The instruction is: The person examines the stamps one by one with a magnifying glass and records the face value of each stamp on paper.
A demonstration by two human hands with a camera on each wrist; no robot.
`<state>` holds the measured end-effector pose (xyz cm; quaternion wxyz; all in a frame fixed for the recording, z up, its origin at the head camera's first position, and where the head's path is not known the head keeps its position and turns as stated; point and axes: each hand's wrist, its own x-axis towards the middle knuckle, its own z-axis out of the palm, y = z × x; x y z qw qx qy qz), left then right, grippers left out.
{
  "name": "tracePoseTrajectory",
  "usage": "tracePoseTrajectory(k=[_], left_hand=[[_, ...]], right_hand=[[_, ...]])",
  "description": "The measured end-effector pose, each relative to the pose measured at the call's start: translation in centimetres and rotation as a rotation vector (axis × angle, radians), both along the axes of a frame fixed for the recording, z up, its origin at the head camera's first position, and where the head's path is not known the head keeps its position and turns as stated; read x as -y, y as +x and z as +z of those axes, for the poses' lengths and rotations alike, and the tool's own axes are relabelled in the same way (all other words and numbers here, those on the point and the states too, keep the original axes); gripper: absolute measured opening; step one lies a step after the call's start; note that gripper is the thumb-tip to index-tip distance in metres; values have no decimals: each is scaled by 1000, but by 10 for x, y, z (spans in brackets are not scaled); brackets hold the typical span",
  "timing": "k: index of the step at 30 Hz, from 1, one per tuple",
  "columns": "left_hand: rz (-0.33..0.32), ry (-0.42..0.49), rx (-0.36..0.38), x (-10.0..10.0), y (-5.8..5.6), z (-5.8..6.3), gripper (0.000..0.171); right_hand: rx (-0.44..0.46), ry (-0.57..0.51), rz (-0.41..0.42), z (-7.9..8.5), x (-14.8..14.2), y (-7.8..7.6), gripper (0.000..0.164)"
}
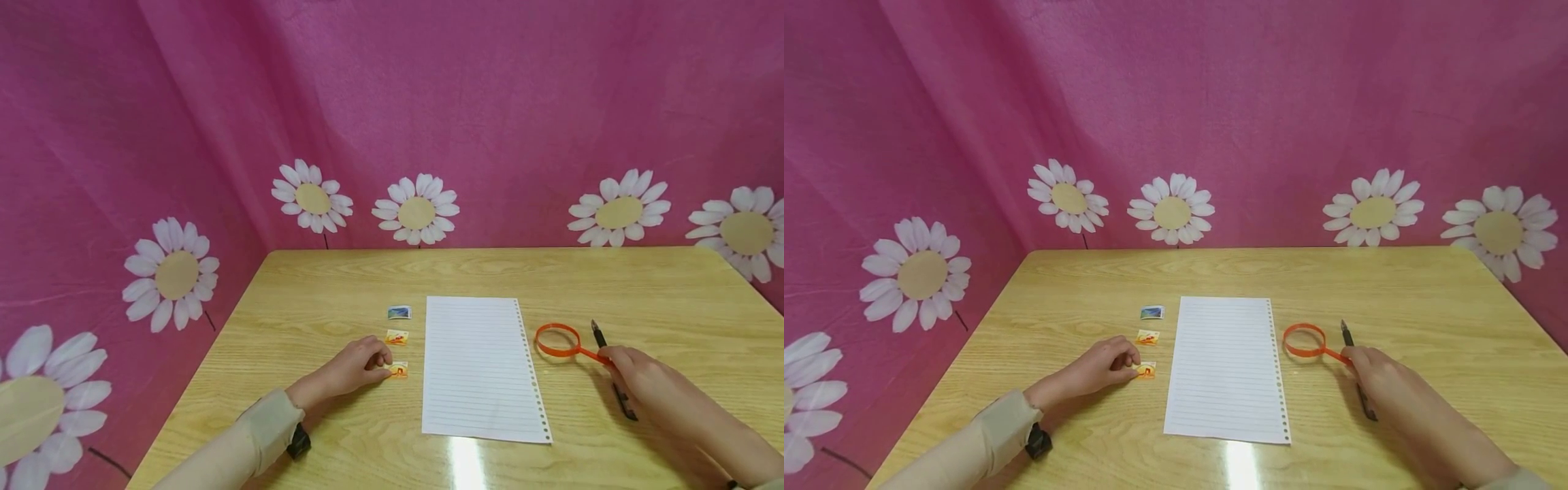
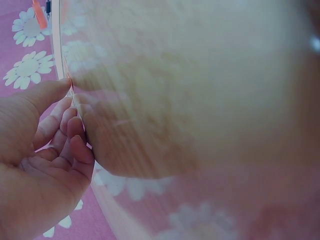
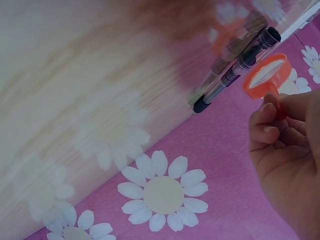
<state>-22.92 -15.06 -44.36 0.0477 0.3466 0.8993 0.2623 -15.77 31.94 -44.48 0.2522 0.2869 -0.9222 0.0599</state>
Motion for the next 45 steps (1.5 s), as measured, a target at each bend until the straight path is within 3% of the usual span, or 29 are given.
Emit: tracePoseTrajectory(k=[4, 8, 13, 26, 36, 45], left_hand=[[-7, 4, -14, -1, -1, -1, 13], [-14, 8, -23, -2, -1, -1, 14], [-7, 8, -22, -1, 0, 0, 14], [-4, -3, 8, 1, 1, 0, 14], [-2, -4, 5, 0, -1, -1, 13], [-19, 3, -16, 1, -1, -2, 13]], right_hand=[[-4, -5, -14, -1, -1, -1, 12], [4, -24, -9, -1, -1, -2, 16], [101, -80, -3, 3, 2, -5, 30], [205, -120, -8, 6, 9, -6, 25], [449, -111, -122, 20, 14, -8, 19], [532, -87, -237, 24, 25, -8, 26]])
